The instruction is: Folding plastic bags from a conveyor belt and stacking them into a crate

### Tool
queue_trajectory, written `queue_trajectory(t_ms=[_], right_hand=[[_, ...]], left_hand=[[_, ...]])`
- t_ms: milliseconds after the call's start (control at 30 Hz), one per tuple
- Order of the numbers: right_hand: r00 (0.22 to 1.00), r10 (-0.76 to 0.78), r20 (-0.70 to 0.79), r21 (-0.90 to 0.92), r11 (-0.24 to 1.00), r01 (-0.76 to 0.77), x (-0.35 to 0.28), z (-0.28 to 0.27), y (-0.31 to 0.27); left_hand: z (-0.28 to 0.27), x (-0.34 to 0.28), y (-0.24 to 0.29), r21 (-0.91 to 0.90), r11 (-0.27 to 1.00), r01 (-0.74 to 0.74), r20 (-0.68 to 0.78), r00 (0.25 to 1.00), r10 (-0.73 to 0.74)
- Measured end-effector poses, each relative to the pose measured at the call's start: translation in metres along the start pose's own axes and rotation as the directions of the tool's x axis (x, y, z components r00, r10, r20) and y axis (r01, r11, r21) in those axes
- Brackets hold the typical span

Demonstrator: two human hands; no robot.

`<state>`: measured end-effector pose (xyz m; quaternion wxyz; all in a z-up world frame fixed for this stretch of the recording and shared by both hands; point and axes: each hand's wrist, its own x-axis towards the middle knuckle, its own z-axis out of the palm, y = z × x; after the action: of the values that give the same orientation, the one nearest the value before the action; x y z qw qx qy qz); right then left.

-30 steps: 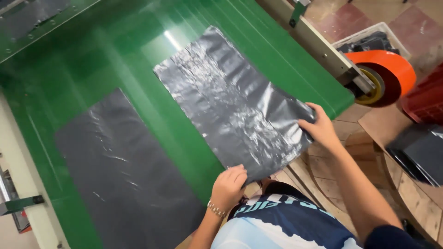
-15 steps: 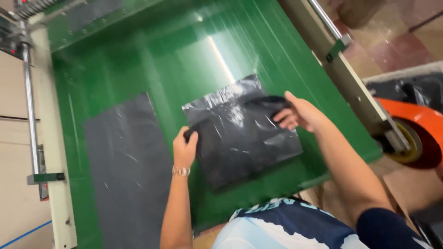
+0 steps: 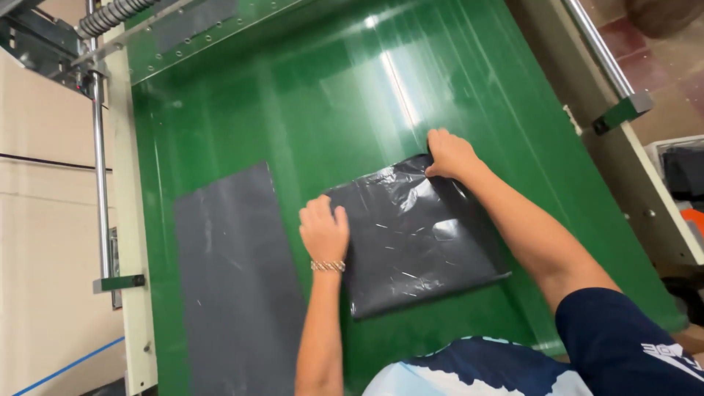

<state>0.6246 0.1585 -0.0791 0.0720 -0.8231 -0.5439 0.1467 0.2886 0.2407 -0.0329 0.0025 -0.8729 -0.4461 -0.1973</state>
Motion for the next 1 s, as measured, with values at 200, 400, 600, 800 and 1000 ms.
queue_trajectory(t_ms=[200,400,600,800,1000], right_hand=[[0.997,0.037,0.063,-0.156,0.987,-0.027,0.0,-0.002,-0.017],[0.805,-0.312,-0.505,-0.021,0.937,0.35,-0.158,-0.045,-0.049],[0.75,-0.309,-0.584,-0.023,0.93,0.366,-0.276,0.017,-0.042],[0.833,-0.213,-0.511,-0.009,0.97,0.242,-0.301,0.02,-0.042],[0.761,-0.4,-0.51,0.012,0.882,0.471,-0.257,0.015,-0.113]], left_hand=[[-0.009,-0.053,0.07,-0.667,0.744,0.029,0.301,0.924,0.234],[-0.006,-0.061,0.025,-0.437,-0.377,0.816,0.799,0.545,0.254],[-0.026,-0.1,-0.013,-0.234,-0.7,0.675,0.847,0.495,0.193],[-0.02,-0.143,-0.019,-0.707,0.481,0.518,0.367,0.85,-0.377],[-0.03,-0.145,0.081,-0.123,0.958,-0.258,-0.087,0.965,0.248]])
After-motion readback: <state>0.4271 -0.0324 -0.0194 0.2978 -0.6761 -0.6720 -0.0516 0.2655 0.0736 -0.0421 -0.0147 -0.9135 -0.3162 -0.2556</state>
